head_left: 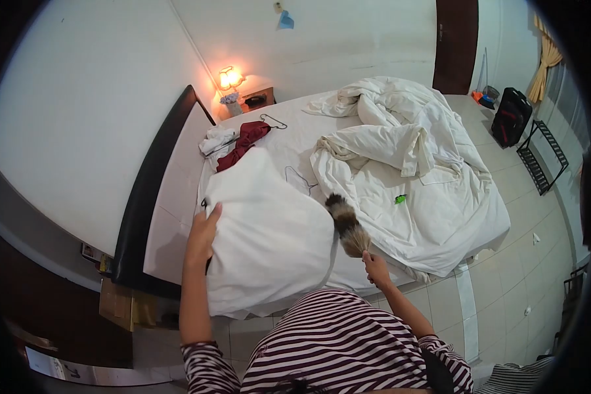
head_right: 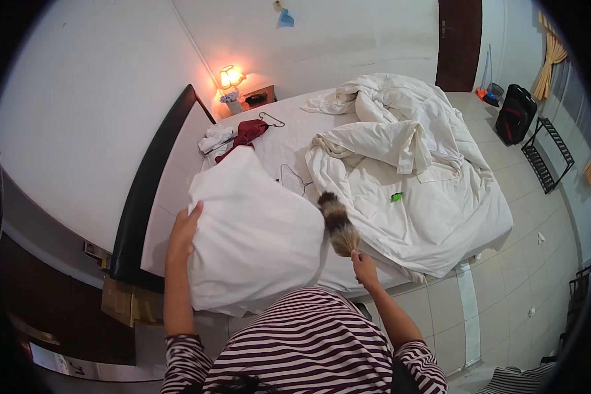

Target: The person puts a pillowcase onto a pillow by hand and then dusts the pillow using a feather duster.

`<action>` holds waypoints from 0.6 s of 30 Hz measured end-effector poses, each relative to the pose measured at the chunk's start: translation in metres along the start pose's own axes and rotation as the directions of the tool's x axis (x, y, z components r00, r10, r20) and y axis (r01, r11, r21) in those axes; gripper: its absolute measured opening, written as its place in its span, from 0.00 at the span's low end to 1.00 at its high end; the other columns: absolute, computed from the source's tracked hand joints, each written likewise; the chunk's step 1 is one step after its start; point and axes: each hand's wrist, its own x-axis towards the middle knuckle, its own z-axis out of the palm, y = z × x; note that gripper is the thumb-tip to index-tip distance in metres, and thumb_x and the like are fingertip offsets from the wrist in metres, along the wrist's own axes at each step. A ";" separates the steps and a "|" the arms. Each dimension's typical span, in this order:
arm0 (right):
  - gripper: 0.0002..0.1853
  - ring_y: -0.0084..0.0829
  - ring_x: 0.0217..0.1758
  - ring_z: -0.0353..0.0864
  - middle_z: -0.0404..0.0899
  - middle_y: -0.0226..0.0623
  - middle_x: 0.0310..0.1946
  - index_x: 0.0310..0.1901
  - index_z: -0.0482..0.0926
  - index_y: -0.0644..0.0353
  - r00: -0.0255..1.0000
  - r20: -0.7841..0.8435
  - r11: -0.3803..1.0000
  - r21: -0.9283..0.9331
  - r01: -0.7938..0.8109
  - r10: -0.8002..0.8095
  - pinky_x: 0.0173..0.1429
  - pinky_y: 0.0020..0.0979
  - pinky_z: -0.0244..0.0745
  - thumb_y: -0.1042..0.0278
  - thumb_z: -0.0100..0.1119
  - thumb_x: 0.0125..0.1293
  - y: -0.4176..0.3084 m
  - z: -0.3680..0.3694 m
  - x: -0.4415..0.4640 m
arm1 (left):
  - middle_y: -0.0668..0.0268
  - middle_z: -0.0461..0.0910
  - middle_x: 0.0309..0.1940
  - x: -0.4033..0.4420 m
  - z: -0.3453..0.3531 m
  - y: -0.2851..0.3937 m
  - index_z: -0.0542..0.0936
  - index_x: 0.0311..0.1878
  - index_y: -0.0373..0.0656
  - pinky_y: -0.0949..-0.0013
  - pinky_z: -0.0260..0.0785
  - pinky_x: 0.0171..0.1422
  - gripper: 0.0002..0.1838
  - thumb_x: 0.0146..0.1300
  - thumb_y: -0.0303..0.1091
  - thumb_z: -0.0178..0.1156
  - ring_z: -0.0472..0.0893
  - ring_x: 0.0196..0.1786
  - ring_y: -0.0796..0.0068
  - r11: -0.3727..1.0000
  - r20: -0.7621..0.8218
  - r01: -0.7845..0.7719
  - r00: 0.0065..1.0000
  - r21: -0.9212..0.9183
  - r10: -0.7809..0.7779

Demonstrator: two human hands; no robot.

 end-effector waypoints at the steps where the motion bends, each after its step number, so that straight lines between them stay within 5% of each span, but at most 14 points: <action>1: 0.24 0.24 0.09 0.67 0.64 0.29 0.14 0.35 0.77 0.65 1.000 -0.003 0.999 0.046 0.025 -0.025 0.12 0.30 0.60 0.47 0.49 0.71 -0.013 0.000 -0.006 | 0.60 0.78 0.39 0.005 0.014 0.013 0.74 0.52 0.28 0.65 0.74 0.45 0.26 0.68 0.47 0.59 0.79 0.40 0.71 0.994 0.050 -0.007 0.999 -0.109 0.013; 4: 0.21 0.23 0.09 0.65 0.64 0.28 0.16 0.38 0.76 0.64 0.990 -0.029 0.978 0.158 0.138 -0.135 0.12 0.28 0.59 0.51 0.46 0.72 -0.053 -0.008 -0.023 | 0.51 0.79 0.50 0.018 0.044 0.055 0.71 0.58 0.26 0.63 0.74 0.54 0.28 0.69 0.45 0.56 0.81 0.49 0.64 0.964 0.176 -0.069 0.977 -0.256 0.117; 8: 0.18 0.20 0.10 0.64 0.65 0.28 0.18 0.48 0.75 0.65 0.935 -0.116 0.888 0.292 0.356 -0.336 0.12 0.26 0.57 0.57 0.45 0.75 -0.114 -0.017 -0.047 | 0.55 0.79 0.45 0.027 0.061 0.101 0.71 0.55 0.28 0.61 0.77 0.49 0.24 0.70 0.42 0.57 0.81 0.45 0.63 0.867 0.045 -0.140 0.982 -0.478 0.183; 10: 0.18 0.22 0.16 0.69 0.68 0.33 0.21 0.56 0.72 0.66 0.854 -0.128 0.824 0.226 0.520 -0.504 0.19 0.28 0.65 0.61 0.46 0.75 -0.150 -0.020 -0.067 | 0.53 0.79 0.46 0.026 0.062 0.113 0.71 0.55 0.26 0.59 0.77 0.51 0.24 0.70 0.42 0.56 0.81 0.46 0.61 0.790 -0.016 -0.199 0.972 -0.581 0.233; 13: 0.19 0.47 0.30 0.81 0.79 0.51 0.34 0.59 0.70 0.65 0.557 -0.132 0.566 -0.044 0.823 -0.820 0.34 0.40 0.73 0.61 0.48 0.74 -0.179 -0.009 -0.084 | 0.51 0.78 0.48 0.012 0.072 0.107 0.71 0.56 0.26 0.58 0.77 0.52 0.25 0.70 0.42 0.57 0.81 0.48 0.60 0.727 -0.080 -0.253 0.961 -0.639 0.264; 15: 0.19 0.57 0.41 0.79 0.78 0.55 0.45 0.61 0.68 0.64 0.444 -0.069 0.447 -0.042 0.893 -0.893 0.41 0.45 0.74 0.63 0.49 0.73 -0.178 0.009 -0.085 | 0.50 0.78 0.49 0.007 0.075 0.089 0.70 0.57 0.25 0.59 0.77 0.53 0.26 0.69 0.42 0.57 0.81 0.49 0.59 0.738 -0.050 -0.172 0.981 -0.652 0.185; 16: 0.19 0.58 0.39 0.79 0.78 0.53 0.46 0.60 0.68 0.63 0.517 0.019 0.516 -0.053 0.855 -0.855 0.40 0.49 0.73 0.64 0.49 0.72 -0.168 0.020 -0.080 | 0.51 0.77 0.48 -0.003 0.076 0.079 0.70 0.56 0.25 0.58 0.78 0.52 0.25 0.69 0.41 0.57 0.81 0.49 0.59 0.714 -0.036 -0.211 0.967 -0.667 0.252; 18: 0.18 0.58 0.41 0.79 0.79 0.58 0.42 0.57 0.70 0.65 0.643 0.017 0.639 -0.101 0.763 -0.766 0.43 0.50 0.73 0.63 0.49 0.72 -0.123 0.046 -0.051 | 0.52 0.77 0.48 -0.009 0.072 0.054 0.69 0.56 0.26 0.57 0.78 0.50 0.25 0.69 0.41 0.57 0.81 0.49 0.60 0.810 -0.084 -0.103 0.994 -0.577 0.067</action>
